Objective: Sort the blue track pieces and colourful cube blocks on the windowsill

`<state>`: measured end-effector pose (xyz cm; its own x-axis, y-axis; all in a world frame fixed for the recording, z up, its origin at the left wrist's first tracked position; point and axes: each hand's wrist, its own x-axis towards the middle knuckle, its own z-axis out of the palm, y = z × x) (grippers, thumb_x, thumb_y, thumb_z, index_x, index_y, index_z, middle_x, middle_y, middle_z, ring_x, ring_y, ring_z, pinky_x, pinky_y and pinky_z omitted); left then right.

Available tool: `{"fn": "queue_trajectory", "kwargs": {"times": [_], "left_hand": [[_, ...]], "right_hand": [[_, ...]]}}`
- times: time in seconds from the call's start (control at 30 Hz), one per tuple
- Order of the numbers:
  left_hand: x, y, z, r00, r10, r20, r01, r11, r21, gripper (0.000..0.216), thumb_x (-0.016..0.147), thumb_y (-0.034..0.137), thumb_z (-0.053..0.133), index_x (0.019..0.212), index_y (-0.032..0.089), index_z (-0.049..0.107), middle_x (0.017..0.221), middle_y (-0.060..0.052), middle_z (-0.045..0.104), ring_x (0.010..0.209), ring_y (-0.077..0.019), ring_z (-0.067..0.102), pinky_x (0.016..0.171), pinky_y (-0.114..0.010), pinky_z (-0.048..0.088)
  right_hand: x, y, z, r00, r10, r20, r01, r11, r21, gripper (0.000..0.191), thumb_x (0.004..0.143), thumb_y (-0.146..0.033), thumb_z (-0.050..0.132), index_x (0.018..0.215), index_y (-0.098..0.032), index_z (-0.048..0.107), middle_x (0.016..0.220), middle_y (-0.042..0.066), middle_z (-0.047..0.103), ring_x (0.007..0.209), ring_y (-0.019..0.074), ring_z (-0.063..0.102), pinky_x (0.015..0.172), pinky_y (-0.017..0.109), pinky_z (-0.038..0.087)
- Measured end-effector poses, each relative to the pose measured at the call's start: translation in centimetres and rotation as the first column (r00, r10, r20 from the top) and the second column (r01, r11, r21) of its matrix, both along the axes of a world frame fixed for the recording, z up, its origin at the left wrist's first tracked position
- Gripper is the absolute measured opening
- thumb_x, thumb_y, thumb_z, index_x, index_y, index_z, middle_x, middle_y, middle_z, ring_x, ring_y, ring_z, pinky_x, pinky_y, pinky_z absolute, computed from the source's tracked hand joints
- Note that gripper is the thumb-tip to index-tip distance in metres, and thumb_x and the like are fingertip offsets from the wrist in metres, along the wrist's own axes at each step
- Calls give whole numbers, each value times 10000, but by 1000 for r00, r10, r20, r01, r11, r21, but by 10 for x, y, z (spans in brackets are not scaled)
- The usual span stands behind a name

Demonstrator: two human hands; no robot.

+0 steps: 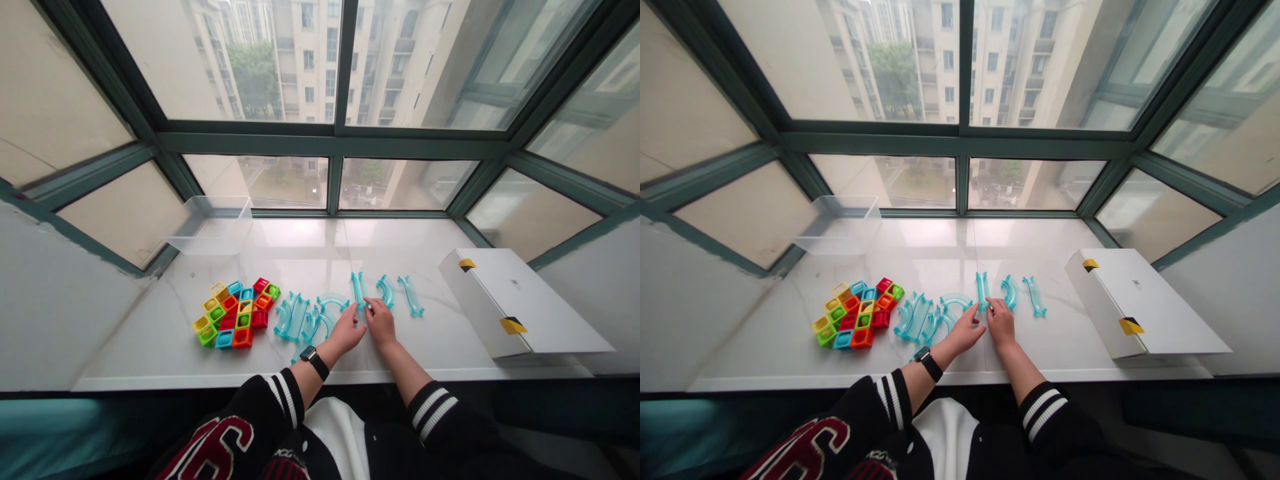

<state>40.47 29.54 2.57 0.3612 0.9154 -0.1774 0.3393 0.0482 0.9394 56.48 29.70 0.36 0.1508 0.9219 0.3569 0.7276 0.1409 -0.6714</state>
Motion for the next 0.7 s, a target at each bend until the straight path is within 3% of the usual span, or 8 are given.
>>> {"fn": "queue_trajectory", "kwargs": {"times": [0.43, 0.7], "left_hand": [[0, 1, -6, 1000, -11, -17, 11, 1000, 12, 798, 835, 215, 701, 1580, 211, 415, 1679, -165, 379, 1182, -264, 670, 1094, -462, 548], [0, 0, -6, 1000, 1, 3, -1, 1000, -12, 825, 815, 243, 726, 1583, 257, 423, 1680, -140, 389, 1165, -264, 669, 1096, -476, 547]], "right_hand": [[-1, -2, -6, 1000, -4, 19, 3, 1000, 25, 368, 975, -292, 487, 1212, -175, 743, 1107, 141, 748, 904, 267, 689, 909, 459, 579], [-1, -1, -10, 1000, -11, 24, 10, 999, 42, 371, 973, -283, 481, 1229, -196, 735, 1138, 138, 747, 1044, 289, 691, 940, 468, 578]]}}
